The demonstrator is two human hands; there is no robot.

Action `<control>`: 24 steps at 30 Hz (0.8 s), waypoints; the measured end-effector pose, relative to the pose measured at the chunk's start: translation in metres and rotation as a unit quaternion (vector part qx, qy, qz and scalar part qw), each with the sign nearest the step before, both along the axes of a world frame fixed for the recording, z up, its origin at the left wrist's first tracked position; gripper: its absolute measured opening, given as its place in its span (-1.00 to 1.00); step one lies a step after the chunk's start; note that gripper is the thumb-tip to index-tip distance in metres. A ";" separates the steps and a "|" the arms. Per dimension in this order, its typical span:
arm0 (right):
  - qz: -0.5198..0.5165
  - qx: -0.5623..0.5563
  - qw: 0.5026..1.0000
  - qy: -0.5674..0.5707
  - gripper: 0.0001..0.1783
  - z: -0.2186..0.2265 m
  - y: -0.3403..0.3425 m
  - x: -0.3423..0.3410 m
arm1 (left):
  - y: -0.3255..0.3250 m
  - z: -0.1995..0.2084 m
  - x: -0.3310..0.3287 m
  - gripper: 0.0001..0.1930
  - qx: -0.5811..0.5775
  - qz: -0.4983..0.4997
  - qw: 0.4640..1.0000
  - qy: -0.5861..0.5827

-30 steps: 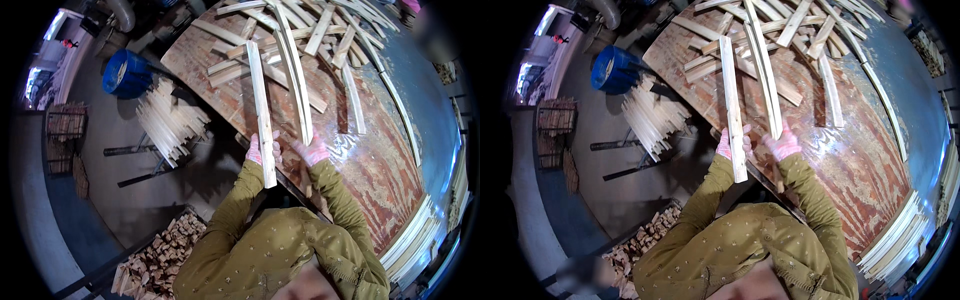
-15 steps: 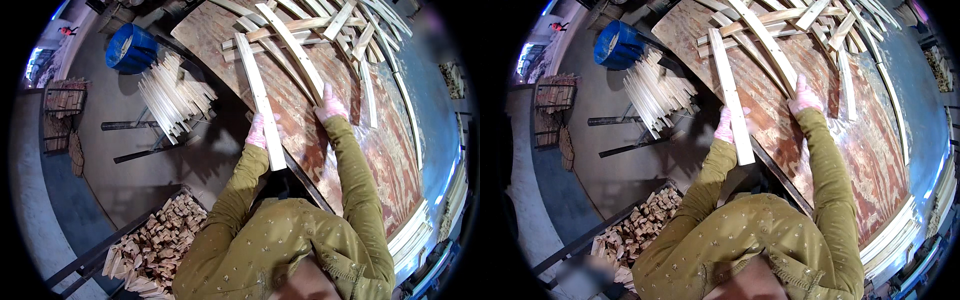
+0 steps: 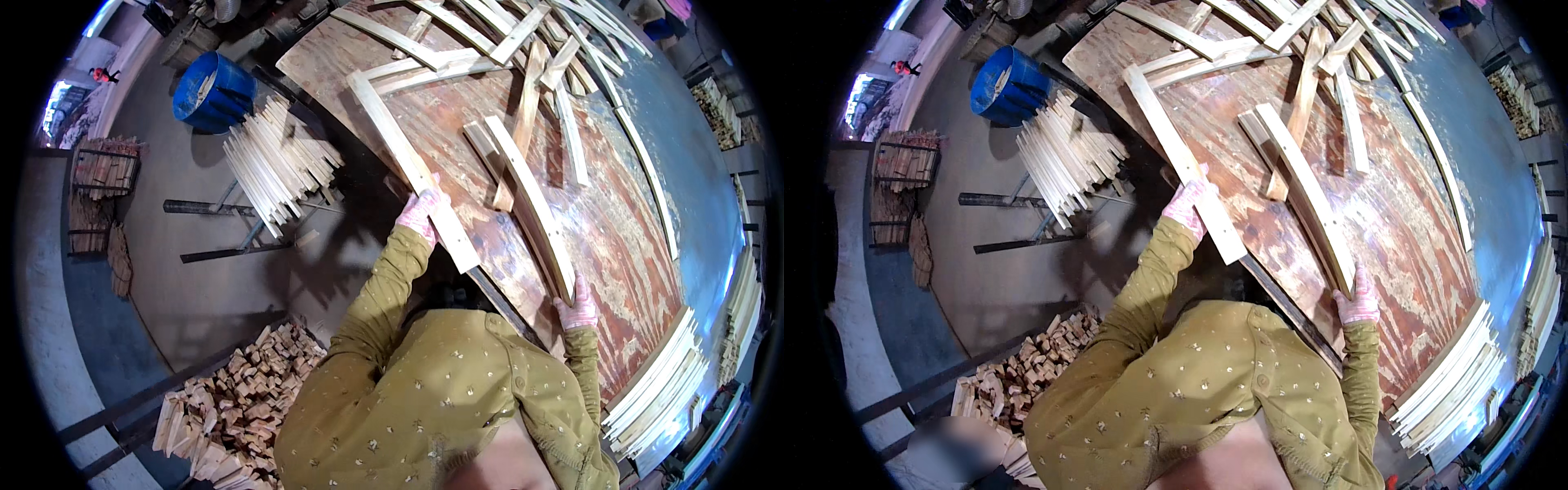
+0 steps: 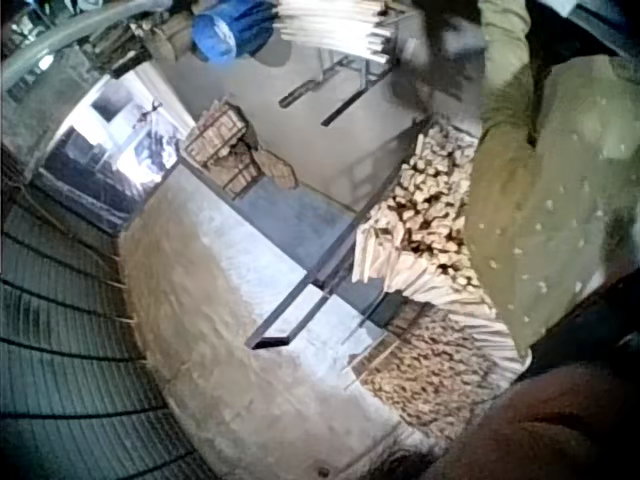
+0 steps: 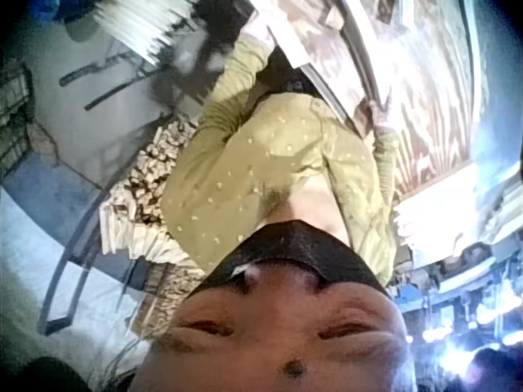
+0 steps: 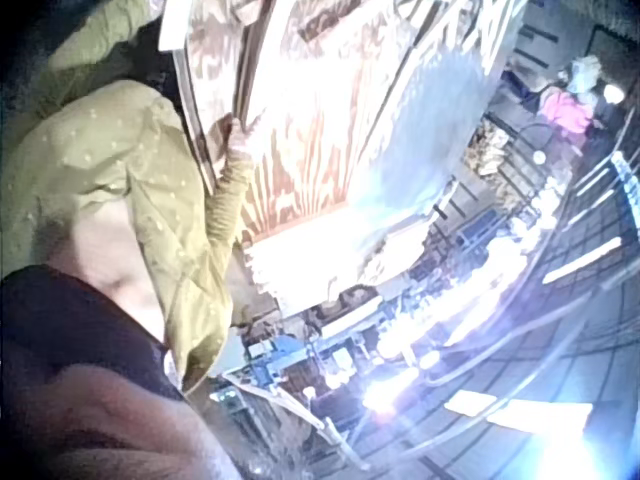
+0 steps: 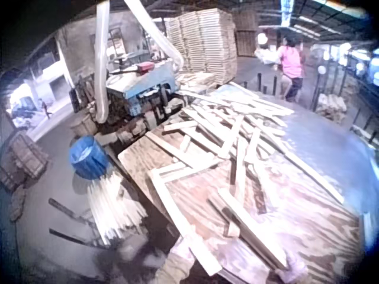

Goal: The person sorts thin wooden strips on a large workbench in a workshop. They pick up individual pieces or small bundles, inspect them, and place them into a neat stack on the right side of the table. The process involves repetitive picking, aligning, and stacking of the wood pieces.

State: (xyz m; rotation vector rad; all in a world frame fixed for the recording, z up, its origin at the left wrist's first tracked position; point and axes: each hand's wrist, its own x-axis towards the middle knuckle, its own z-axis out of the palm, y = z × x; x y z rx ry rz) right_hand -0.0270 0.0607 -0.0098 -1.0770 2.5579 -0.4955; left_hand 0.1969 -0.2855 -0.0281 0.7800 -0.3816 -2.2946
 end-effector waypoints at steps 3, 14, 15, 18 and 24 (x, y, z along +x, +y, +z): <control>0.013 -0.010 0.998 0.052 -0.09 0.024 -0.001 -0.001 | 0.015 0.025 -0.006 -0.53 0.029 0.015 0.999 0.006; -0.081 -0.349 0.848 -0.390 -0.28 -0.009 -0.010 -0.011 | 0.118 -0.004 -0.031 -0.72 -0.169 -0.055 0.983 -0.045; -0.064 -0.361 0.835 -0.410 -0.35 -0.005 -0.012 -0.011 | 0.128 -0.018 -0.033 -0.69 -0.199 -0.066 0.977 -0.028; -0.133 -0.359 0.827 -0.411 -0.49 0.006 -0.011 -0.012 | 0.154 -0.011 -0.067 -0.68 -0.261 -0.136 0.944 -0.149; -0.056 -0.340 0.808 -0.477 -0.61 0.038 0.015 -0.012 | 0.170 0.004 -0.143 -0.29 -0.442 -0.060 0.845 -0.294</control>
